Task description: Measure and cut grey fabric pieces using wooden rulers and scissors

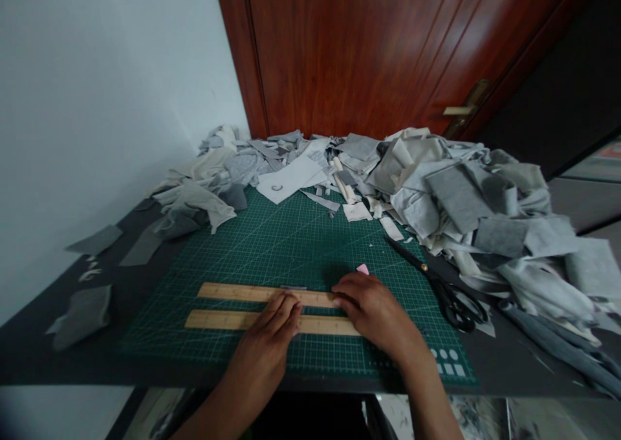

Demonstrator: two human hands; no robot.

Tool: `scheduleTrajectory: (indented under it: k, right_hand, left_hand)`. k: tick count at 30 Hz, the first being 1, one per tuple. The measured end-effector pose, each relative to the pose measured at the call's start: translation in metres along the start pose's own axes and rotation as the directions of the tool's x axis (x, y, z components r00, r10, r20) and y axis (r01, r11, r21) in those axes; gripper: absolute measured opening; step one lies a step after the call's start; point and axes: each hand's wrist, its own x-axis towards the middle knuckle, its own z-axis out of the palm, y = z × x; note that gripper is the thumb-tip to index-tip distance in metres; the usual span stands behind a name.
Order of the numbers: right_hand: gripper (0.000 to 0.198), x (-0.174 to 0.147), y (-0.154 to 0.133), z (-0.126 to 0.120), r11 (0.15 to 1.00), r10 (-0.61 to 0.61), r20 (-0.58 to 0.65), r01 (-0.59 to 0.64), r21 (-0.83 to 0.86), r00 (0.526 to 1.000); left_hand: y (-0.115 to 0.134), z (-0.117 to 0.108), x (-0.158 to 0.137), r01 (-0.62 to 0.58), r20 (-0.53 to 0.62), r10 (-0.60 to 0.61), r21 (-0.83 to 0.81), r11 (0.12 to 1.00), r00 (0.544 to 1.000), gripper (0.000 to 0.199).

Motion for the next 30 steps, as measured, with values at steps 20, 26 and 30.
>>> scheduleTrajectory:
  k: [20,26,30]
  right_hand:
    - [0.02,-0.004,0.053,0.005,0.961,0.209,-0.331,-0.257,-0.106,0.92]
    - [0.014,-0.002,0.04,0.002,0.967,0.253,-0.387,-0.239,0.084,0.887]
    - [0.017,0.002,-0.004,-0.003,0.971,0.205,-0.519,-0.107,0.213,0.83]
  left_hand:
    - [0.0,0.001,0.0,0.008,-0.05,-0.009,-0.007,1.0,0.999,0.058]
    - [0.002,0.003,0.001,0.007,-0.093,-0.004,0.029,1.0,0.996,0.053]
    - [0.006,-0.003,0.003,0.014,-0.097,-0.014,0.001,1.0,0.995,0.048]
